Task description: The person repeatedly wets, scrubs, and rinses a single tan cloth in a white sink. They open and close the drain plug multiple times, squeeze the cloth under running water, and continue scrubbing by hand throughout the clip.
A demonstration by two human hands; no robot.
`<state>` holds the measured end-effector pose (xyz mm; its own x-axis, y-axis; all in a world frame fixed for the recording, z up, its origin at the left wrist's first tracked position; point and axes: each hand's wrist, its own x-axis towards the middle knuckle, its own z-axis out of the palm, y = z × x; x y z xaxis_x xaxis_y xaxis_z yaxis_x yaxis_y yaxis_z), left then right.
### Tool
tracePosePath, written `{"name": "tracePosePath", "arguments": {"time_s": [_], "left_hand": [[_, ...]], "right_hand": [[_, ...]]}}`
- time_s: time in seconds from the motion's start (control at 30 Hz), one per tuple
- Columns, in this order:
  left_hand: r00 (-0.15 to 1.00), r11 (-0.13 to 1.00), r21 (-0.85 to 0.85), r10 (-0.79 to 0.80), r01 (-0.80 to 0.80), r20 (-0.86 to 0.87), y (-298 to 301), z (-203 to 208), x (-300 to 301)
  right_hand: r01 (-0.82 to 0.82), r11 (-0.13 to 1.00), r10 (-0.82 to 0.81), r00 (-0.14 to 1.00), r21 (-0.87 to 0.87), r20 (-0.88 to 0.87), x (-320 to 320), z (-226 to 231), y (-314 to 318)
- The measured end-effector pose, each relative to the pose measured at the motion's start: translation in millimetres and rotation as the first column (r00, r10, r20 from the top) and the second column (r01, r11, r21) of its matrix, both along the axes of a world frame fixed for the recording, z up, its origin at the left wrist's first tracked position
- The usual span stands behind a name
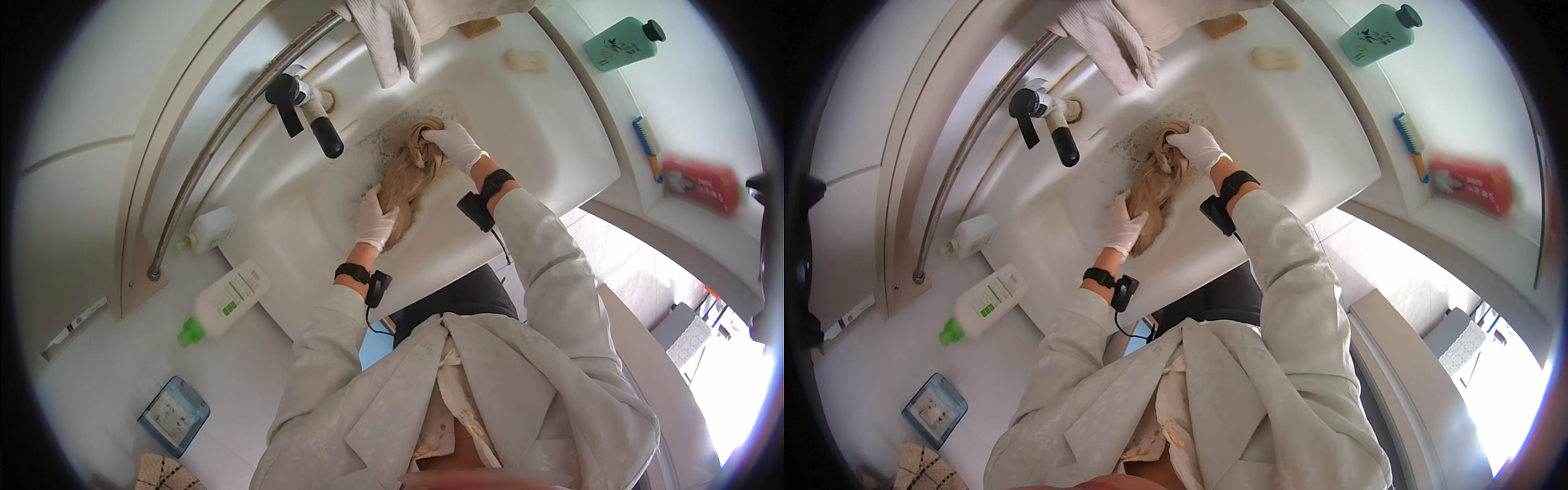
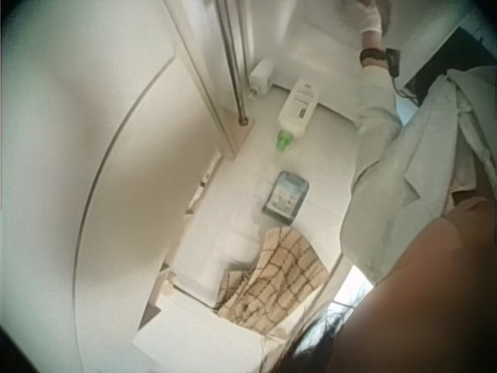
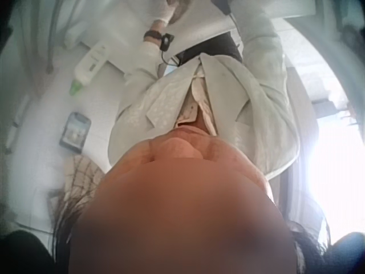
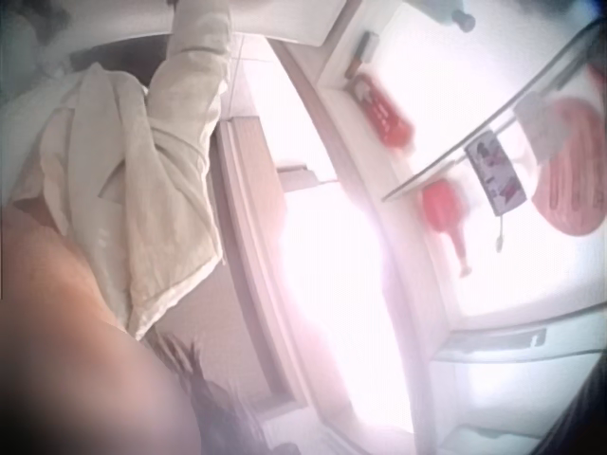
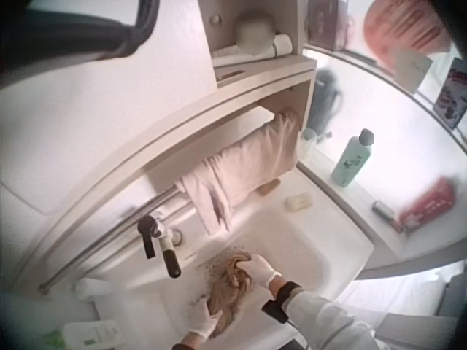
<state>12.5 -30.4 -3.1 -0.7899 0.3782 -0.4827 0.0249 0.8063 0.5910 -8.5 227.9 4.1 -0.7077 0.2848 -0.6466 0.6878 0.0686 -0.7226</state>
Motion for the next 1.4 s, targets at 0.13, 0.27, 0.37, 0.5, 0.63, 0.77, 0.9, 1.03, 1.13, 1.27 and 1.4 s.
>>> {"name": "tracePosePath", "arguments": {"time_s": [0.13,0.27,0.37,0.5,0.63,0.77,0.9,1.03,1.13,1.27,1.4], "left_hand": [[0.885,0.861,-0.210,-0.463,0.464,0.058,16.2,11.9,8.0],[0.699,0.633,-0.423,-0.715,0.649,0.004,33.9,16.7,-7.2],[0.621,0.596,-0.467,-0.774,0.653,-0.119,46.4,6.5,-18.2],[0.658,0.677,-0.384,-0.725,0.628,-0.201,65.3,-15.6,-23.0],[0.837,0.791,-0.348,-0.546,0.503,-0.032,74.1,-25.4,-22.4],[0.928,0.858,-0.370,-0.371,0.355,0.029,76.1,-42.8,-22.2],[0.922,0.893,-0.236,-0.355,0.384,0.156,65.3,-73.4,-21.8],[0.821,0.804,-0.411,-0.537,0.429,-0.193,57.5,-85.0,-13.5],[0.851,0.721,-0.549,-0.524,0.424,-0.032,66.4,-79.2,-15.8],[0.861,0.728,-0.507,-0.505,0.462,0.060,74.2,-56.1,-24.5],[0.947,0.917,-0.246,-0.321,0.314,0.010,67.8,-44.0,-25.3]], "right_hand": [[-0.255,0.804,0.203,0.967,0.537,0.154,2.8,-8.7,-9.4],[-0.238,0.569,0.220,0.966,0.787,0.133,5.1,1.8,-13.5],[-0.148,0.536,0.286,0.958,0.831,-0.014,1.0,-3.3,-10.7],[-0.344,0.429,0.431,0.891,0.835,0.146,-11.8,-29.7,-6.3],[-0.370,0.434,0.407,0.894,0.822,0.188,-27.6,-41.7,-4.3],[-0.332,0.686,0.417,0.908,0.647,0.024,-22.9,-18.2,-14.6],[-0.454,0.534,0.659,0.752,0.713,-0.015,25.8,2.6,-65.4],[-0.649,0.390,0.795,0.595,0.653,0.117,19.1,-27.9,-68.3],[-0.547,0.342,0.770,0.629,0.764,0.106,-9.9,-49.8,-49.2],[-0.477,0.651,0.507,0.852,0.591,0.130,-53.8,-44.0,-28.3],[-0.318,0.664,0.399,0.916,0.676,0.039,-46.8,-18.0,-9.4]]}}
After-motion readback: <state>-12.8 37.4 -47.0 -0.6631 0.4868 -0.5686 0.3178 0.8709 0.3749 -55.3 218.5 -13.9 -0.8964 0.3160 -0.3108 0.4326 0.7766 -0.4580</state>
